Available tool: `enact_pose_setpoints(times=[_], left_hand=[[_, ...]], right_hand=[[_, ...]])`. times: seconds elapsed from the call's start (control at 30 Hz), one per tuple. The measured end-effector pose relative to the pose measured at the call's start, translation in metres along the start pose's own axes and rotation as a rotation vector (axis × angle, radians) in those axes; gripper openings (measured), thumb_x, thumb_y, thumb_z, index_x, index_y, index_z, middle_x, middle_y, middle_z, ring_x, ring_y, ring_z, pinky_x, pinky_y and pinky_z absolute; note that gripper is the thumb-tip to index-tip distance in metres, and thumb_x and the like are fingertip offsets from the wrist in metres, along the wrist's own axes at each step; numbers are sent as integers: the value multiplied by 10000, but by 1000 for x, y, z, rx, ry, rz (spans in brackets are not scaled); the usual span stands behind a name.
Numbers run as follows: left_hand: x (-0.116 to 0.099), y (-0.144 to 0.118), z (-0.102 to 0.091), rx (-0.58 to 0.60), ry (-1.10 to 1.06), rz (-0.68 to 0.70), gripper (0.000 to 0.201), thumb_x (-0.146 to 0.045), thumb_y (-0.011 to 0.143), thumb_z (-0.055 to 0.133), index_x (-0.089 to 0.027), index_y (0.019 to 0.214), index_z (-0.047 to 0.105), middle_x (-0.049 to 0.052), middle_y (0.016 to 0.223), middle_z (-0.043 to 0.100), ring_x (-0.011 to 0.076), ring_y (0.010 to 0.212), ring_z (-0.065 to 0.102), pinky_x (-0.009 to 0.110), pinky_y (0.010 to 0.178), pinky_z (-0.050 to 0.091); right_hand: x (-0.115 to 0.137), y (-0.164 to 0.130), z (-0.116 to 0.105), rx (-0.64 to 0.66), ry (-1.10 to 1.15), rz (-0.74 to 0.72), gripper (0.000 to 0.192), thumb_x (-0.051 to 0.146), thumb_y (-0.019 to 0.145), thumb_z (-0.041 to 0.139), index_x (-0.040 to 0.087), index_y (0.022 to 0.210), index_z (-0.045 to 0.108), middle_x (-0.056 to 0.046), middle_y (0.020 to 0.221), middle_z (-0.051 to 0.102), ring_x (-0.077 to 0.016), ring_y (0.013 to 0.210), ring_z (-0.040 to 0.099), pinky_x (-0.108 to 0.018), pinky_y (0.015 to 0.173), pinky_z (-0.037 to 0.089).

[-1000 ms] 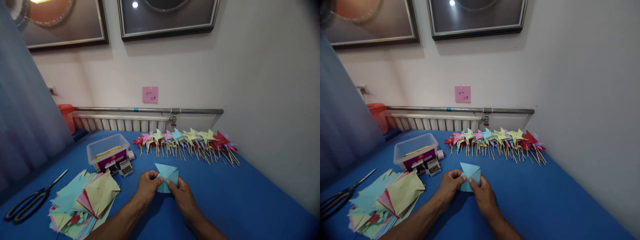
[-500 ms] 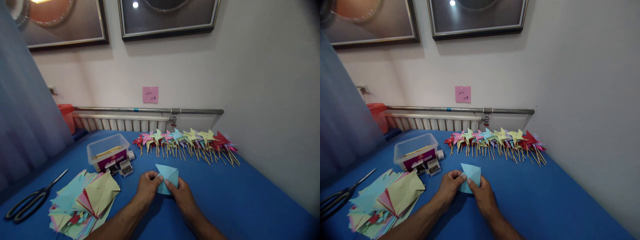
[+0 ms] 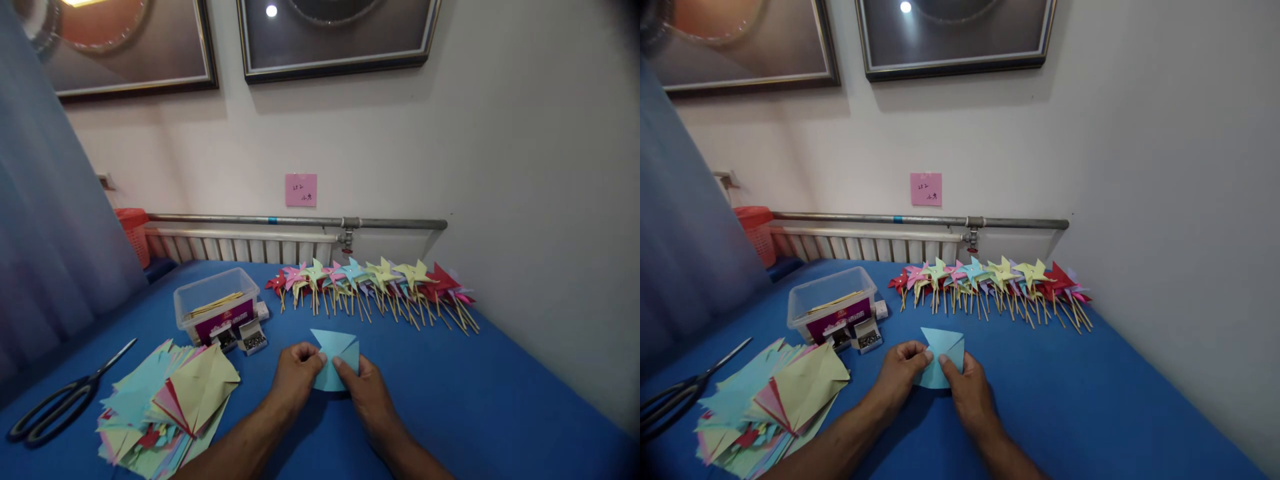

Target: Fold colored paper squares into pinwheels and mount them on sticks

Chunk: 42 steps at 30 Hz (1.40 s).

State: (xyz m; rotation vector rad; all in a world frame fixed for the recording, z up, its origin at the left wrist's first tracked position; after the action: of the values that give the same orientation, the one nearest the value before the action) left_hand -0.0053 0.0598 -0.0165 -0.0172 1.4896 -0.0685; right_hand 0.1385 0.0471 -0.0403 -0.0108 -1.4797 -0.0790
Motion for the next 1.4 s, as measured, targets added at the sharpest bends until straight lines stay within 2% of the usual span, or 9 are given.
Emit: enact_pose_setpoints(times=[0.3,0.53,0.83,1.0,1.2,1.3,1.4], left_hand=[[0,1,0,-16,28,17,331,-447,613,725,-166,584,552,-47,503,459,82,485,350,238,492,276],[7,1,1,14,16,16,321,-435,644,734,-162,609,570,-42,513,479,85,489,372,237,496,289],[2,-1,1,-1,42,33,303,-419,634,714,-166,590,552,-40,504,477,88,491,367,240,498,293],[2,-2,4,8,28,17,328,-435,613,731,-174,581,535,-45,501,468,85,478,365,239,488,290],[3,-3,5,16,52,19,313,-415,625,726,-179,576,526,-50,498,453,84,481,356,236,492,283],[3,-4,6,13,62,23,302,-400,619,718,-183,562,517,-55,489,433,79,480,336,233,488,261],[4,-5,7,17,48,5,293,-401,603,711,-185,560,518,-53,487,436,78,473,328,237,481,250]], right_hand=[[8,-4,3,23,3,13,507,567,737,722,139,1010,730,-70,792,759,-259,750,687,-338,687,538],[11,-6,3,0,-45,-6,483,588,747,704,149,944,744,-55,752,746,-239,699,661,-316,643,513],[7,0,0,44,27,-31,463,564,764,716,178,1019,690,-54,847,746,-238,757,664,-338,696,535],[3,3,-2,5,63,-66,372,510,740,757,192,892,637,0,738,675,-173,636,586,-277,594,491],[5,1,-6,-57,-33,-94,378,559,775,704,201,865,621,-6,748,659,-174,642,574,-275,590,490],[8,1,-7,-77,-24,-98,376,569,766,700,217,782,571,22,685,600,-152,588,524,-259,547,465],[10,0,-8,-124,-43,-102,371,548,729,727,234,791,540,60,630,522,-128,521,451,-236,478,402]])
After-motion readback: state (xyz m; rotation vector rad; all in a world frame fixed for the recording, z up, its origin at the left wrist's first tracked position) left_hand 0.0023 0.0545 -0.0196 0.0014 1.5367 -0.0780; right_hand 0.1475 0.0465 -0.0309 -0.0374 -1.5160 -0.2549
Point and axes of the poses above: each hand's wrist, its own y-axis towards the middle knuckle, its own z-axis out of the palm, x = y × z, the point moved 5 cm from there along y, towards the middle knuckle
